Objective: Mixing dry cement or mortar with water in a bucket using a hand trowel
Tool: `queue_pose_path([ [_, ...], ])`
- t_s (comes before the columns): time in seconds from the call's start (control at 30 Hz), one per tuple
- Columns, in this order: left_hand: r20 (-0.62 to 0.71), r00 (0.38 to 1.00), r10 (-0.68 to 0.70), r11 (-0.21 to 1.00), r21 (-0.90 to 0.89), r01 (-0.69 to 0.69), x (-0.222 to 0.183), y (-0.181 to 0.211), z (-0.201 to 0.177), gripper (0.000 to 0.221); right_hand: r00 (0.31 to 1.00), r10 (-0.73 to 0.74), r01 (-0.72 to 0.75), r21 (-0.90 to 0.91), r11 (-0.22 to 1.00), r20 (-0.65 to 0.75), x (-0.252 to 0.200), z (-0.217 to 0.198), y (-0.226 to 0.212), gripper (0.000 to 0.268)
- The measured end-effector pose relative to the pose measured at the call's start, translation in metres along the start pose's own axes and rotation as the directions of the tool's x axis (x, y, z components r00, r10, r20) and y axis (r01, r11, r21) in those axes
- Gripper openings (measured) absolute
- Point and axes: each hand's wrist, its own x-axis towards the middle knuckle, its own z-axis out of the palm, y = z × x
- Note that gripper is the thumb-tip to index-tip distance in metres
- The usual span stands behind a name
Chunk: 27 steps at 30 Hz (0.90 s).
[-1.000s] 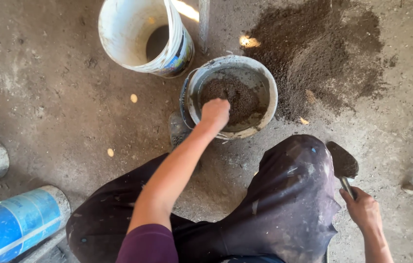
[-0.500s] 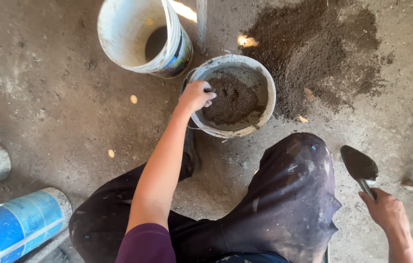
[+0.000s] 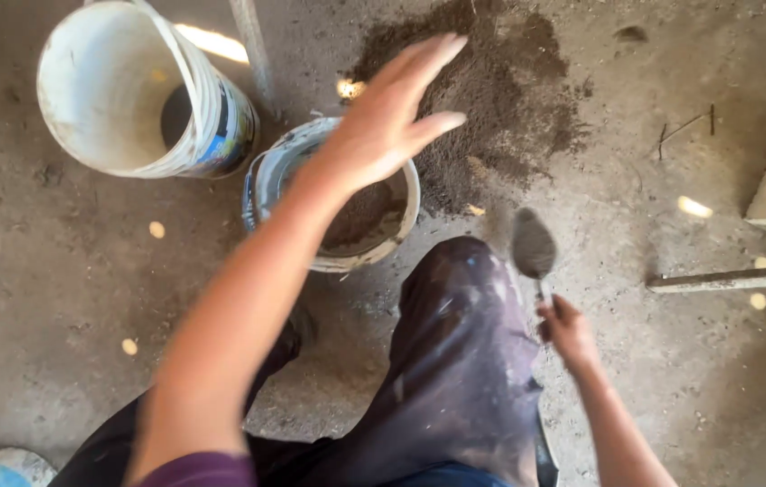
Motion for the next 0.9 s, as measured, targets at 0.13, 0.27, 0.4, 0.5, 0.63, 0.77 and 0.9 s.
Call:
queue_pose_path([
  [0.13,0.248,0.952,-0.178,0.978,0.148,0.144,-0.064,0.001,-0.056,0.047,0.996,0.082,-0.078,-0.084,0.993,0.042,0.009,0.057,0.005,0.042],
  [0.27,0.31,0.764,-0.565,0.809,0.391,0.439,-0.187,-0.034,-0.09,0.054,0.999,-0.038,0.039,-0.071,0.997,0.009,0.054,0.139,0.048,0.047],
  [0.4,0.235,0.655,-0.718,0.676,0.459,0.576,-0.269,0.007,-0.096,0.05,1.0,0.003,-0.001,-0.093,0.996,0.018,0.126,0.193,-0.046,0.058],
  [0.5,0.151,0.786,-0.6,0.772,0.37,0.518,-0.292,0.054,-0.085,0.049,0.963,-0.226,0.224,-0.033,0.974,-0.145,0.173,0.222,-0.081,0.051],
  [0.63,0.23,0.832,-0.504,0.854,0.274,0.442,-0.299,0.057,-0.067,0.049,0.998,-0.033,0.054,0.638,0.768,-0.045,0.165,0.201,-0.118,0.033],
  [0.77,0.233,0.881,-0.412,0.885,0.331,0.327,-0.301,0.046,-0.063,0.044,0.99,-0.114,0.14,0.628,0.766,-0.081,0.179,0.176,-0.087,0.037],
  [0.9,0.234,0.876,-0.422,0.878,0.346,0.33,-0.286,0.045,-0.066,0.047,0.993,-0.08,0.116,0.552,0.825,-0.089,0.144,0.133,-0.131,0.032],
])
